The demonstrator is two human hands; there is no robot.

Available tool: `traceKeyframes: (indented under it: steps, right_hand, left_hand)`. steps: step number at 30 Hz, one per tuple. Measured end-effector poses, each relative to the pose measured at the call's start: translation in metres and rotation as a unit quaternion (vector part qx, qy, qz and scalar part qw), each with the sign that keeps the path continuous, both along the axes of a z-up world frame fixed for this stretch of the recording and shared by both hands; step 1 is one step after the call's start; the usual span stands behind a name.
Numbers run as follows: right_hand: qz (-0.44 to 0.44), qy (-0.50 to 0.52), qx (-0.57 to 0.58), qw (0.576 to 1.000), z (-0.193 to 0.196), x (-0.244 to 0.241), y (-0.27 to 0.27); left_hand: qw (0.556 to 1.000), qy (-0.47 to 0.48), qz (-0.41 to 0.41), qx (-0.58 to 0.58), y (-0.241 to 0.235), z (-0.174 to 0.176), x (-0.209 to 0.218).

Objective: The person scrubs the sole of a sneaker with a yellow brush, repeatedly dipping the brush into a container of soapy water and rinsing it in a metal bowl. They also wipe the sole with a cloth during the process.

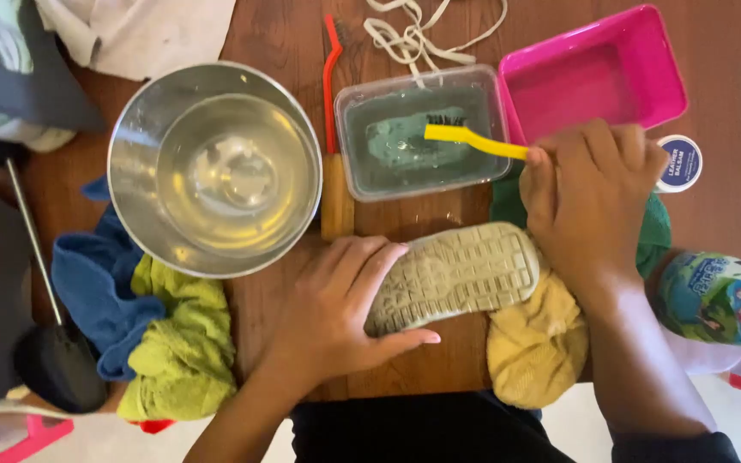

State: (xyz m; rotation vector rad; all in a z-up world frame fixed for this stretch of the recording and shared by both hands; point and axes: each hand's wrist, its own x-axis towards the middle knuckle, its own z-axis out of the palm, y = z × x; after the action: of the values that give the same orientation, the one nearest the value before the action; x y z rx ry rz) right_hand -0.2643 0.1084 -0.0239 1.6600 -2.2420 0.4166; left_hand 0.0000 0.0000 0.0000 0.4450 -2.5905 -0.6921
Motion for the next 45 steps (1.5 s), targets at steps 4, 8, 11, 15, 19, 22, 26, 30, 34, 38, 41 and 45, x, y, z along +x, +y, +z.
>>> traceKeyframes:
  steps: [4, 8, 11, 15, 19, 22, 26, 30, 34, 38, 41, 45]
  right_hand:
    - [0.014, -0.03, 0.011, 0.999, 0.001, 0.0, 0.0]
    - [-0.016, -0.095, 0.017, 0.995, 0.004, 0.002, -0.002]
    - [-0.017, -0.098, 0.004, 0.995, 0.0, 0.001, -0.004]
    - [-0.006, -0.063, -0.011, 0.998, 0.002, -0.005, -0.004]
    - [0.012, -0.044, -0.035, 0.998, 0.035, 0.01, 0.017]
    - [0.055, -0.025, -0.035, 0.998, 0.056, 0.031, 0.034]
    - [0.068, 0.061, -0.034, 0.995, 0.047, 0.022, 0.059]
    - [0.057, 0.105, -0.037, 0.992, 0.045, 0.023, 0.061]
    - [0.142, 0.122, -0.062, 0.98, 0.046, 0.048, 0.048]
    - [0.157, 0.056, -0.051, 0.985, 0.055, 0.028, 0.051]
    - [0.168, 0.059, -0.053, 0.983, 0.047, 0.048, 0.046]
    - [0.138, 0.042, -0.031, 0.989, 0.045, 0.002, 0.061]
  left_hand:
    - [0.996, -0.081, 0.024, -0.007, 0.013, -0.002, 0.022]
    - [0.992, -0.069, 0.089, 0.063, 0.034, -0.015, 0.039]
    - [0.988, -0.024, 0.139, 0.068, 0.049, -0.019, 0.047]
    - [0.98, 0.025, 0.197, 0.013, 0.063, -0.031, 0.051]
    - [0.975, 0.025, 0.221, -0.024, 0.079, -0.041, 0.052]
    - [0.969, 0.027, 0.24, -0.044, 0.084, -0.047, 0.052]
    - [0.973, 0.038, 0.226, -0.027, 0.083, -0.057, 0.053]
    - [0.973, 0.049, 0.225, -0.033, 0.082, -0.062, 0.053]
    - [0.974, 0.039, 0.219, -0.036, 0.081, -0.062, 0.055]
    - [0.973, 0.017, 0.224, -0.053, 0.082, -0.061, 0.058]
    - [0.973, 0.026, 0.222, -0.056, 0.081, -0.062, 0.055]
    - [0.976, 0.036, 0.213, -0.039, 0.081, -0.061, 0.054]
